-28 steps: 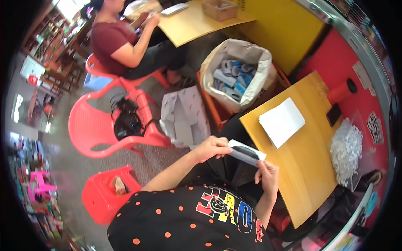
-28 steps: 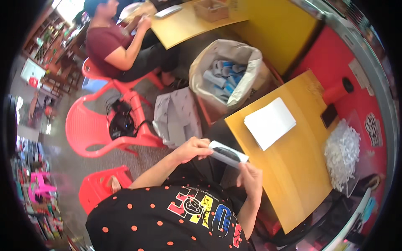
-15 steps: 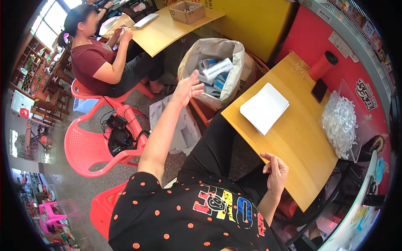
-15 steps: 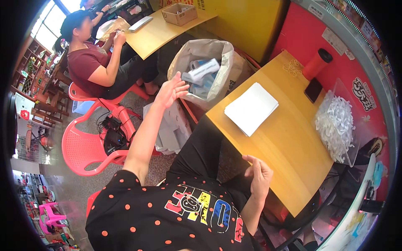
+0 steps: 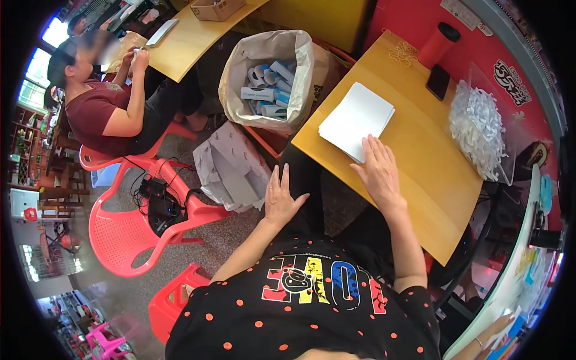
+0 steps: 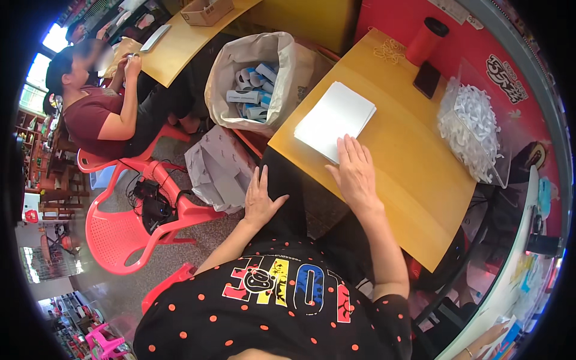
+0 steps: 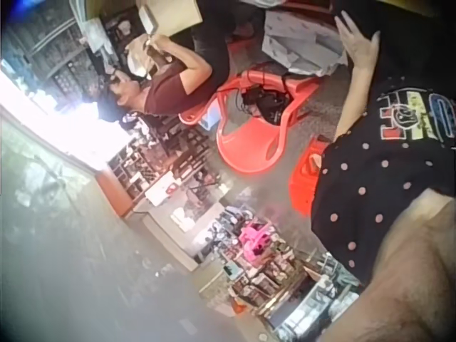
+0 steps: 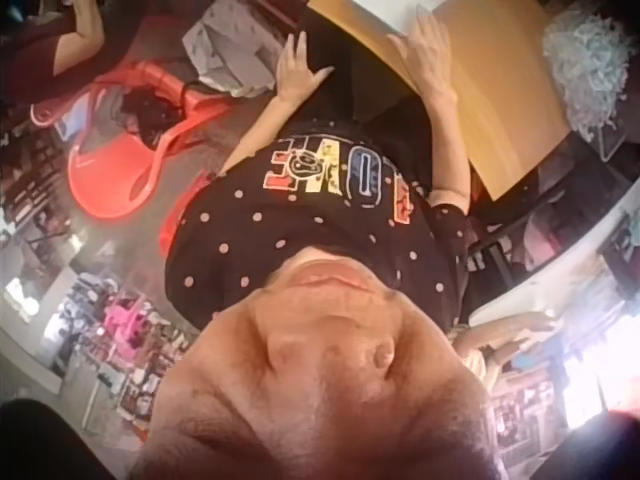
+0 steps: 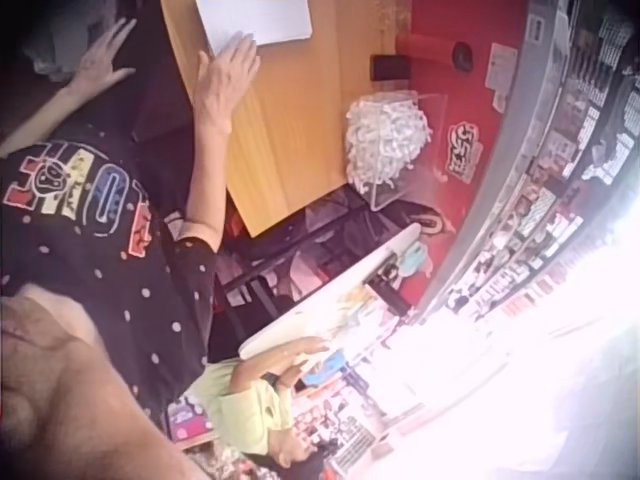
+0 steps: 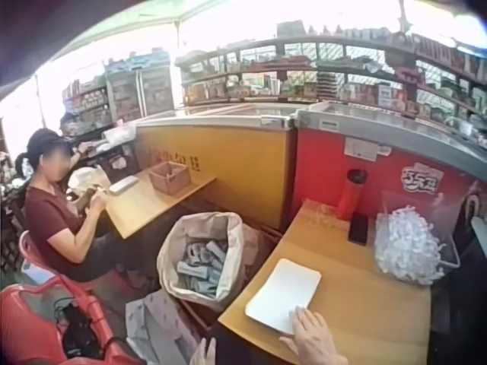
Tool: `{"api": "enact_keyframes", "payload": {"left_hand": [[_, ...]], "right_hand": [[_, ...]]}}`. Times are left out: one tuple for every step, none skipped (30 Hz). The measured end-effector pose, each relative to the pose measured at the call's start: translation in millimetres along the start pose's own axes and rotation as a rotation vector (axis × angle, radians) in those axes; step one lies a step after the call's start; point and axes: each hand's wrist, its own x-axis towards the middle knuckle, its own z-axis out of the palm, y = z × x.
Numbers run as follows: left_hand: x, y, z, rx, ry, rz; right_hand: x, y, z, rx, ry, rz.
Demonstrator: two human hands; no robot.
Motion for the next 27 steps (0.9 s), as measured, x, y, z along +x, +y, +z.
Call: {"api": "enact_keyframes", "payload": {"left_hand": [[3, -2, -1, -0.018, -0.011, -0.013], [5, -3, 0, -0.039, -0.02, -0.026], [6, -3, 0, -0.039, -0.017, -0.031], [7, -2, 0, -0.04, -0.014, -0.035], [7, -2, 0, -0.038, -0.014, -0.038], [7, -1, 0, -0.035, -0.017, -0.041], [7, 0, 0, -0.031, -0.019, -0.045], [7, 0, 0, -0.028, -0.019, -0.048], [6, 0, 0, -0.041, -0.033, -0.059], [7, 0, -1, -0.065, -0.065, -0.049], [7, -2, -4, -0.08, -0.085, -0.055], [8, -4, -6, -0.096, -0.104, -0.062], [9, -4, -6, -0.109, -0.124, -0.051], [11, -4, -6, -0.119, -0.143, -0.043], [12, -5, -8, -0.13, -0.162, -0.033], [13, -8, -11, -0.197, -0.184, -0.071], [14, -9, -14, -0.267, -0.214, -0.099], [16, -11, -17, -0.337, -0.246, -0.125], [21, -17, -16, -0.438, -0.219, -0.207], [25, -21, -15, -0.613, -0.177, -0.235], [35, -3, -37, -1.042, -0.276, -0.348], [45, 18, -67, -1.466, -0.37, -0.469], [51, 21, -75, -1.779, -0.5, -0.452], [57, 23, -79, -2.093, -0.633, -0.425], [64, 32, -82, -2.124, -0.594, -0.468], [71, 42, -84, -2.194, -0.511, -0.559], [75, 40, -78, -2.079, -0.486, -0.544]], "right_hand": [[0, 4, 5, -0.059, -0.04, -0.039], [-1, 5, 8, -0.081, -0.049, -0.065], [-3, 7, 11, -0.105, -0.058, -0.089], [-4, 9, 12, -0.128, -0.067, -0.111], [-4, 8, 11, -0.134, -0.063, -0.123], [-3, 7, 9, -0.141, -0.059, -0.134], [-2, 7, 8, -0.147, -0.055, -0.145], [-1, 7, 10, -0.142, -0.046, -0.14], [0, 8, 12, -0.136, -0.036, -0.137], [-1, 9, 13, -0.13, -0.026, -0.136], [0, 9, 14, -0.102, -0.01, -0.116], [-1, 9, 14, -0.073, 0.006, -0.097], [-1, 10, 14, -0.043, 0.021, -0.08], [-2, 10, 15, -0.032, 0.031, -0.067], [-4, 11, 15, -0.021, 0.041, -0.052], [-4, 10, 15, -0.012, 0.05, -0.036], [-3, 8, 11, -0.001, 0.112, -0.045], [-1, 7, 4, 0.008, 0.174, -0.053], [1, 4, -5, 0.015, 0.237, -0.058], [1, 1, -17, 0.029, 0.267, -0.094], [-3, -4, -31, 0.041, 0.292, -0.124], [-7, -11, -42, 0.061, 0.316, -0.157], [-11, -17, -50, 0.113, 0.323, -0.22], [-16, -22, -57, 0.2, 0.236, -0.268], [-23, -28, -63, 0.288, 0.148, -0.314], [-28, -33, -68, 0.372, 0.052, -0.359], [-35, -34, -64, 0.439, 0.055, -0.34]]}}
